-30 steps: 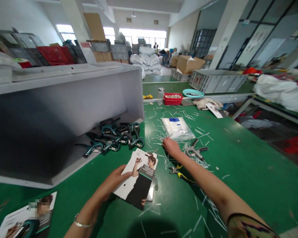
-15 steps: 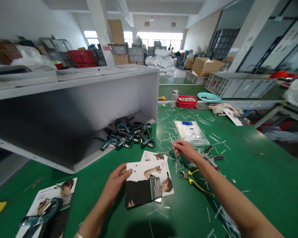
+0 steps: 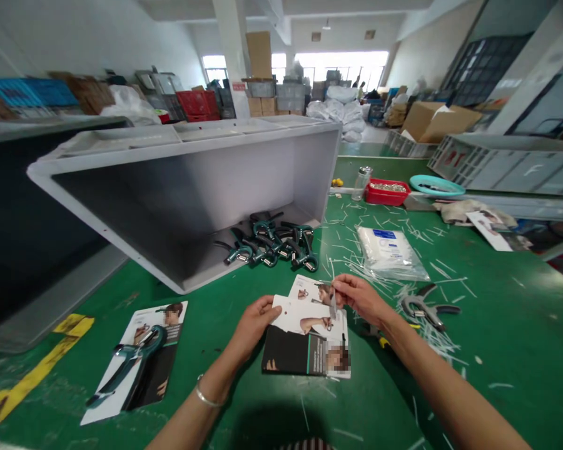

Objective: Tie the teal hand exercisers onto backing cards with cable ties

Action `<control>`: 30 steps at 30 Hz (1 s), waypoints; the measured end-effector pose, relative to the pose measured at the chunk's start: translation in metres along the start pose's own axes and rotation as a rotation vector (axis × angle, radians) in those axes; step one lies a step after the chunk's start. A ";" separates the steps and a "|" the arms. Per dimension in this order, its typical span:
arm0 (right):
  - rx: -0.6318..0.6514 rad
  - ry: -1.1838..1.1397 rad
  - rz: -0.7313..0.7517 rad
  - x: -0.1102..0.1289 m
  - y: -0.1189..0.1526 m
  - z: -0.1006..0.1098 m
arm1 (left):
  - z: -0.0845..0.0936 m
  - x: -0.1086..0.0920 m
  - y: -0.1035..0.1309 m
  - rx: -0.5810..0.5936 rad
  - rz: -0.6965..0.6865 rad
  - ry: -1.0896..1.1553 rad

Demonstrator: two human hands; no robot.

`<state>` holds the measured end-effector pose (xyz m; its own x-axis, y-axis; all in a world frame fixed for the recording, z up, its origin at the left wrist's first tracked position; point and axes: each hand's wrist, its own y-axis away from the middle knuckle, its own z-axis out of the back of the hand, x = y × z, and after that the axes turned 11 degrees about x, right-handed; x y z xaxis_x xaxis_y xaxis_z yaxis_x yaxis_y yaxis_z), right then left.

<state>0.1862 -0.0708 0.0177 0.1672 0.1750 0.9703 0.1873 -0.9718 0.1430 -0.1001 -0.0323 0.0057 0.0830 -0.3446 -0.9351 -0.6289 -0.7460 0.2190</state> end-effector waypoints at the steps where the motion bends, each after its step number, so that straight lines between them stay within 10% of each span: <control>1: -0.017 0.033 0.014 0.000 -0.001 -0.003 | 0.000 0.000 0.001 0.002 -0.005 -0.003; 14: -0.340 0.455 0.367 -0.003 0.011 -0.083 | -0.020 -0.005 -0.013 0.017 -0.069 -0.059; 25: -0.160 0.769 0.359 -0.013 0.000 -0.072 | -0.030 -0.016 -0.012 0.031 -0.087 -0.136; 30: -0.016 0.476 0.209 -0.009 -0.004 -0.052 | -0.024 -0.012 -0.014 0.020 -0.086 -0.187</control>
<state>0.1332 -0.0765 0.0185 -0.2601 -0.1106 0.9592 0.1814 -0.9813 -0.0640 -0.0735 -0.0315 0.0209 -0.0068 -0.1672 -0.9859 -0.6415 -0.7556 0.1326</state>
